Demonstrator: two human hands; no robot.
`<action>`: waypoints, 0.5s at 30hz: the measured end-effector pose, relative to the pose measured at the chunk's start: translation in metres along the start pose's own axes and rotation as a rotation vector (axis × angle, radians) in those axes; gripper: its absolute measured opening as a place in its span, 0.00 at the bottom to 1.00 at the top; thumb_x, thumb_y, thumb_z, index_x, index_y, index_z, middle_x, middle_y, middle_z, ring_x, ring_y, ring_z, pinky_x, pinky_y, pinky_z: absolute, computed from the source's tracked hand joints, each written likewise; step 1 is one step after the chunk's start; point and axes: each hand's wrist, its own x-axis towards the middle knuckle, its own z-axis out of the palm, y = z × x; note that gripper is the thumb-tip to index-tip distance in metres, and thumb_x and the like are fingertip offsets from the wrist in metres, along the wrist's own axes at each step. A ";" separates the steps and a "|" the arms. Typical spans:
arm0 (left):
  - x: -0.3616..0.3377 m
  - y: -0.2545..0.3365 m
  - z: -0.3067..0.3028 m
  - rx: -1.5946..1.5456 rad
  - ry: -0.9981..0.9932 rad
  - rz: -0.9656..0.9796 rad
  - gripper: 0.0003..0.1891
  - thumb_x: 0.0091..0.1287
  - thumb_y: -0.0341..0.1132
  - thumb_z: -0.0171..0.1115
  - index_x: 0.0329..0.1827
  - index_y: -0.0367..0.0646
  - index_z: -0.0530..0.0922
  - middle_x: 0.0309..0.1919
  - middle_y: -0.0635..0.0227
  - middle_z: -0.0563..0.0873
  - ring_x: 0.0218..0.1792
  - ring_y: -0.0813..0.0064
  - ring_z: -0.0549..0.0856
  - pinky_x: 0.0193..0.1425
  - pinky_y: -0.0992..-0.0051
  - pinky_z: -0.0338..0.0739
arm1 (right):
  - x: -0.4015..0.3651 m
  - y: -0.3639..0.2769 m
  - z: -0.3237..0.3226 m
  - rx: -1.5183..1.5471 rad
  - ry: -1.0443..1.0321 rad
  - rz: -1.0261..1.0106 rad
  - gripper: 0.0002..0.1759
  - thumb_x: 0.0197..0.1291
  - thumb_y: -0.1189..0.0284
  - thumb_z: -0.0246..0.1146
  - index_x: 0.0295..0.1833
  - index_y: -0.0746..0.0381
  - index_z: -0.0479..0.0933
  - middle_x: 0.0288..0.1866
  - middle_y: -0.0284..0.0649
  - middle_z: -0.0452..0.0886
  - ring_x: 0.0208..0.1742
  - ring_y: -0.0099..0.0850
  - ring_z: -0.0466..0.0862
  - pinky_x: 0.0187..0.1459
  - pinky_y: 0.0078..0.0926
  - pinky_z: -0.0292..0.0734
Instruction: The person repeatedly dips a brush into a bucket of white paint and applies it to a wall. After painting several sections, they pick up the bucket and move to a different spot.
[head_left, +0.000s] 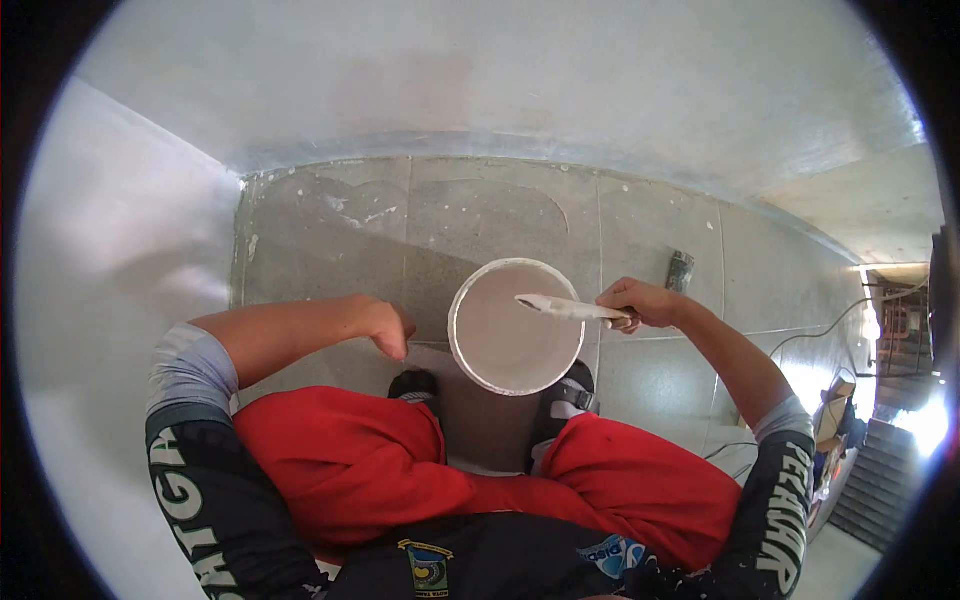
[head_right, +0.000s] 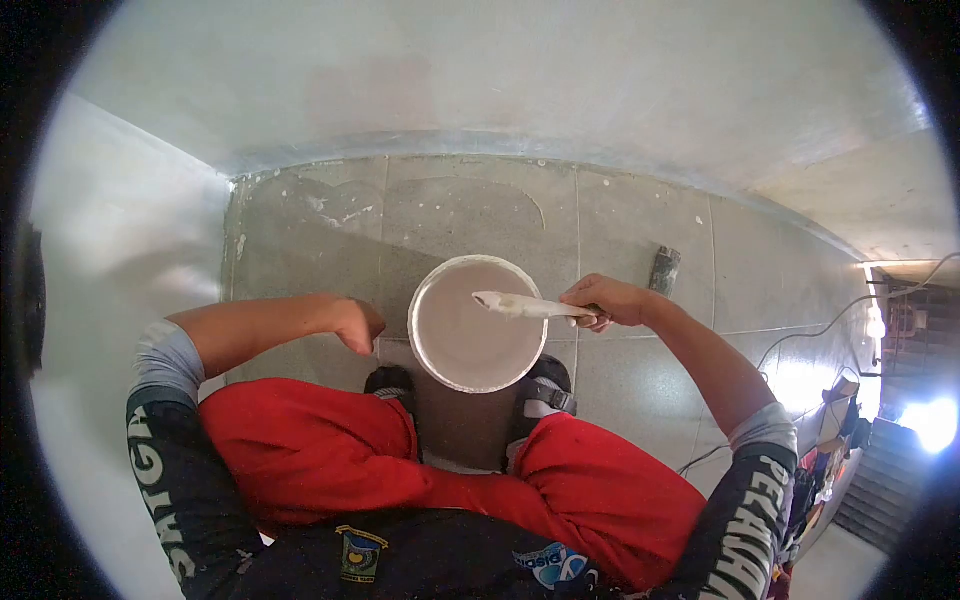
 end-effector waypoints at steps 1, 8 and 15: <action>-0.001 0.001 0.000 0.003 0.000 -0.003 0.18 0.48 0.35 0.55 0.33 0.26 0.82 0.31 0.41 0.84 0.36 0.49 0.85 0.41 0.57 0.77 | 0.005 0.005 -0.002 0.141 -0.067 -0.012 0.18 0.68 0.61 0.53 0.30 0.62 0.74 0.15 0.26 0.62 0.15 0.17 0.59 0.17 0.17 0.53; 0.005 -0.002 0.004 -0.008 0.028 0.012 0.17 0.49 0.35 0.55 0.33 0.26 0.82 0.32 0.41 0.84 0.36 0.49 0.85 0.41 0.57 0.77 | 0.017 0.013 -0.009 0.209 -0.146 -0.002 0.17 0.66 0.63 0.52 0.29 0.63 0.73 0.14 0.26 0.58 0.15 0.16 0.56 0.16 0.18 0.50; 0.001 0.004 -0.002 -0.004 -0.014 -0.043 0.20 0.53 0.38 0.56 0.40 0.30 0.82 0.39 0.44 0.84 0.43 0.50 0.84 0.47 0.59 0.77 | 0.032 0.027 -0.016 0.218 -0.162 0.012 0.16 0.64 0.65 0.50 0.29 0.64 0.73 0.14 0.26 0.59 0.13 0.17 0.56 0.16 0.19 0.51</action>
